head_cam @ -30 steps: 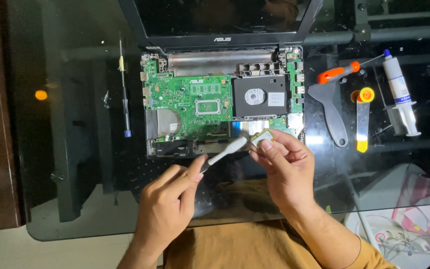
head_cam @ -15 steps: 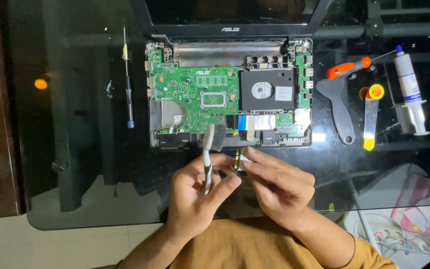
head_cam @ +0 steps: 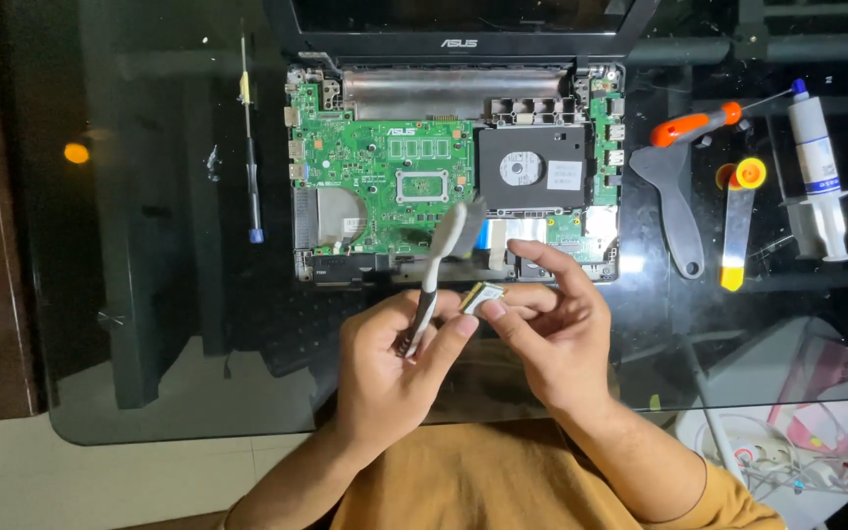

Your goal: The person cleans a small circuit board with a toothbrush, then installs it into the laptop chassis and secures it with a screwdriver. They also connect a ribbon cable to the motherboard and adjust internal components.

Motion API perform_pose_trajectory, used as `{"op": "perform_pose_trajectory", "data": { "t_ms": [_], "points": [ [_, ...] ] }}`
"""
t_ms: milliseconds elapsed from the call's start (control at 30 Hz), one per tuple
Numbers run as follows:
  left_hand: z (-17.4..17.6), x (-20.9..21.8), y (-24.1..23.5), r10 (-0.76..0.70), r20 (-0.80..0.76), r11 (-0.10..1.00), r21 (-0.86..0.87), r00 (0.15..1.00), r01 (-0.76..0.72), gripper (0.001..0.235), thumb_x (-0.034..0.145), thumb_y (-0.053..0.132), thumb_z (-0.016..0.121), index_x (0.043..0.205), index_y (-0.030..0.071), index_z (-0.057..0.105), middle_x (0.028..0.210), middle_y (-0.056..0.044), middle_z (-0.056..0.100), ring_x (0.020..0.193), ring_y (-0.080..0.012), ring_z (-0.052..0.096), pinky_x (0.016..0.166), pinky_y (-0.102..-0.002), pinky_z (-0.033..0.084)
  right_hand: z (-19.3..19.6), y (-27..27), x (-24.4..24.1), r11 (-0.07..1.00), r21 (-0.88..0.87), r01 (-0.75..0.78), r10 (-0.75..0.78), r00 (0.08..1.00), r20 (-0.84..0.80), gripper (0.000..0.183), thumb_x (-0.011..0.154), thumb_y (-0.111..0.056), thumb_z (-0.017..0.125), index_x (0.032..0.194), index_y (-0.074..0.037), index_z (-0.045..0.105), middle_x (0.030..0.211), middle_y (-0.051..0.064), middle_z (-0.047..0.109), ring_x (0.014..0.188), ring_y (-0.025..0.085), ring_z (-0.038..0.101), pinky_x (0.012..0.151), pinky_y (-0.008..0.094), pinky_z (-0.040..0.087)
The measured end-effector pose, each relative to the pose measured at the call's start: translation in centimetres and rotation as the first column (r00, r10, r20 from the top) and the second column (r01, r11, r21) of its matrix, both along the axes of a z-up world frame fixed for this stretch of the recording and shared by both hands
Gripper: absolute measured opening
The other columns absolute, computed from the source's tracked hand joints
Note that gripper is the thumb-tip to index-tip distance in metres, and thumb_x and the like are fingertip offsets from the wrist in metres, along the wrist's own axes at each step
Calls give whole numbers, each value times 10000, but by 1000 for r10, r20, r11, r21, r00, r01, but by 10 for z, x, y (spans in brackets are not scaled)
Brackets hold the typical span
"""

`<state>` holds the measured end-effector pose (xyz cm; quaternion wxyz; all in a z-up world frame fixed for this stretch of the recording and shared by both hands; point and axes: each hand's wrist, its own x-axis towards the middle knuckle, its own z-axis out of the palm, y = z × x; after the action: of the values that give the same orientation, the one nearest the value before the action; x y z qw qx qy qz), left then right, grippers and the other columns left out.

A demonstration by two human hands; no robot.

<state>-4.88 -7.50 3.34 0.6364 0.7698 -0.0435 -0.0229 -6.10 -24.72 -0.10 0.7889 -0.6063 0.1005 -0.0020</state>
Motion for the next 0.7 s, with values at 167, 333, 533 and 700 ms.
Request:
{"op": "perform_pose_trajectory", "data": {
  "t_ms": [167,333,533,700],
  "points": [
    [9,4,25,-54,107,971,237,993,27,336,1056,228,453,1184,41,701,938,-42,700,731,-138,655,501,-246,448,-7,-4,8,979,174,102,-80,989,-127,469,886,-3,744,1338,11,623,895,95,771,851,156,733,896,424,670],
    [5,-3,33,-88,139,936,351,986,34,281,1029,129,524,1210,-1,696,1086,-92,773,904,-187,757,775,-265,593,-1,-4,12,966,210,150,-124,983,-133,515,848,67,743,1326,-7,566,1068,236,770,966,254,764,922,413,647],
    [-1,-7,28,-130,151,915,398,980,60,286,1011,87,591,1265,31,710,678,14,507,554,-99,384,506,-258,347,-4,-3,10,964,207,165,-156,986,-61,427,865,76,747,1256,-7,598,1017,216,780,926,256,782,902,393,661],
    [3,-2,21,-169,244,893,447,955,44,212,995,52,615,1179,-7,704,963,-40,760,623,-129,607,540,-268,489,-13,0,3,972,141,188,-185,982,-35,311,852,99,746,1149,20,693,921,180,782,826,209,775,878,382,688]
  ]
}}
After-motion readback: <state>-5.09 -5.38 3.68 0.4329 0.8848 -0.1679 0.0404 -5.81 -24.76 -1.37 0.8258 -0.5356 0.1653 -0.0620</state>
